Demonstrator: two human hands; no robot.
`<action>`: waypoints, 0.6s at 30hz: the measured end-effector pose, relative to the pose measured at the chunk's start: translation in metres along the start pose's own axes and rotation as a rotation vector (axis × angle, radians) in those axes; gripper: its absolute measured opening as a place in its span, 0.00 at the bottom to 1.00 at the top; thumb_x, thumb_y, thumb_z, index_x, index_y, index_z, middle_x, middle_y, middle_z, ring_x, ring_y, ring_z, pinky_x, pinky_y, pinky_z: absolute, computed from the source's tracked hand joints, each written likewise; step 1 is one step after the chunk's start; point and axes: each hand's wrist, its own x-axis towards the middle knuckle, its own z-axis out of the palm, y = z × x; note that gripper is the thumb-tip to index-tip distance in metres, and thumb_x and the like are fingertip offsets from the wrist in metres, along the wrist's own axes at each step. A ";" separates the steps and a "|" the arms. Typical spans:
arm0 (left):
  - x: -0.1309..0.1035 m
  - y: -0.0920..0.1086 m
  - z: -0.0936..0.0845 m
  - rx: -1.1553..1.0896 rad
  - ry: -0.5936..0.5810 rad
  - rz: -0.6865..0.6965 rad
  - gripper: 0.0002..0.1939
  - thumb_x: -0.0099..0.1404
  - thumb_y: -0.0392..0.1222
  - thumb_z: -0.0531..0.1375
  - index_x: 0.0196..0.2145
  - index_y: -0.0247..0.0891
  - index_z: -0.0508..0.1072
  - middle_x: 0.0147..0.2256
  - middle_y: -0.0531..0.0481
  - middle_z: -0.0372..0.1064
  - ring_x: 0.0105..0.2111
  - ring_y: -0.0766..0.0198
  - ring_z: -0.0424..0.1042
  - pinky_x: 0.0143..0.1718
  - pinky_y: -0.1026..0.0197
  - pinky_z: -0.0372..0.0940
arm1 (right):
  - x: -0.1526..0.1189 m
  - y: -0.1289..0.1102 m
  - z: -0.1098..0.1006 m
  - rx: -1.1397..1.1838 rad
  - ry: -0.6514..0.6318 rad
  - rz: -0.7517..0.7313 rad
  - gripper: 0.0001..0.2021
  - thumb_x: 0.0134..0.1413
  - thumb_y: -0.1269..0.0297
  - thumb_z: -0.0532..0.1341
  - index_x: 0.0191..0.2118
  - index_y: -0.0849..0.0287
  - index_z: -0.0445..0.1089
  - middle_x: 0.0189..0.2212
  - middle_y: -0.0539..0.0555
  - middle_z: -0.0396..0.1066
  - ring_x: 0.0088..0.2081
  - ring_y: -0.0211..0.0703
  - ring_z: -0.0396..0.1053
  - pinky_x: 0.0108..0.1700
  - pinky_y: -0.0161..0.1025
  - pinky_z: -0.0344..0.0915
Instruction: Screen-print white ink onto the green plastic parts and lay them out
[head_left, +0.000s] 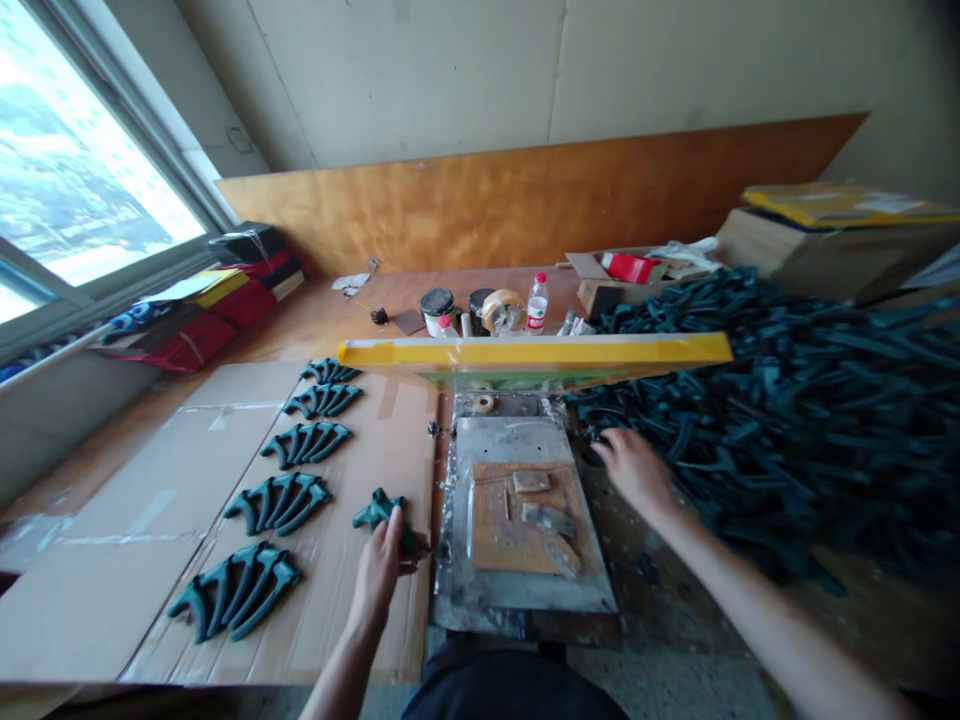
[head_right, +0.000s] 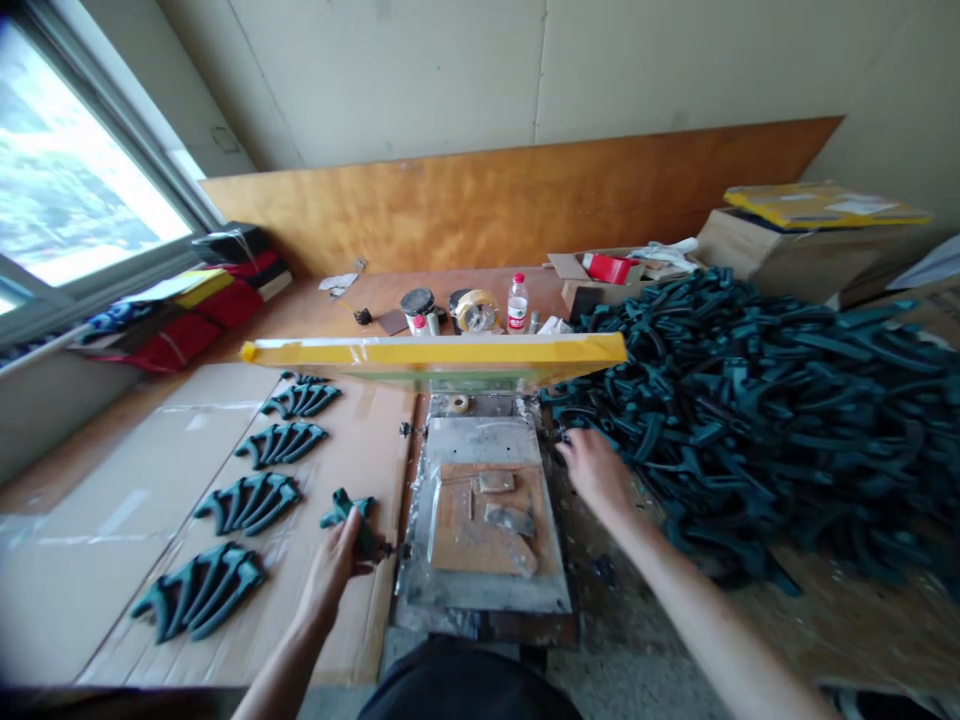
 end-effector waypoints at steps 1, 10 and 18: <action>0.012 -0.004 -0.021 0.148 0.084 -0.019 0.26 0.64 0.64 0.46 0.36 0.37 0.66 0.32 0.43 0.77 0.26 0.61 0.76 0.26 0.63 0.67 | 0.011 0.039 0.002 -0.070 0.053 0.182 0.19 0.62 0.51 0.50 0.43 0.62 0.67 0.35 0.67 0.68 0.37 0.57 0.69 0.35 0.50 0.63; 0.033 -0.032 -0.066 0.743 0.252 -0.133 0.25 0.68 0.56 0.44 0.38 0.35 0.72 0.31 0.36 0.77 0.36 0.50 0.77 0.39 0.55 0.66 | 0.029 0.189 0.046 0.185 0.154 1.036 0.47 0.38 0.37 0.63 0.61 0.63 0.56 0.41 0.88 0.64 0.45 0.80 0.66 0.32 0.65 0.54; 0.024 0.045 -0.057 0.625 0.110 0.157 0.30 0.65 0.62 0.46 0.45 0.35 0.73 0.28 0.41 0.74 0.29 0.54 0.75 0.34 0.58 0.65 | -0.002 0.028 0.023 0.271 0.063 0.027 0.20 0.61 0.58 0.49 0.52 0.59 0.69 0.43 0.65 0.71 0.44 0.57 0.70 0.46 0.53 0.66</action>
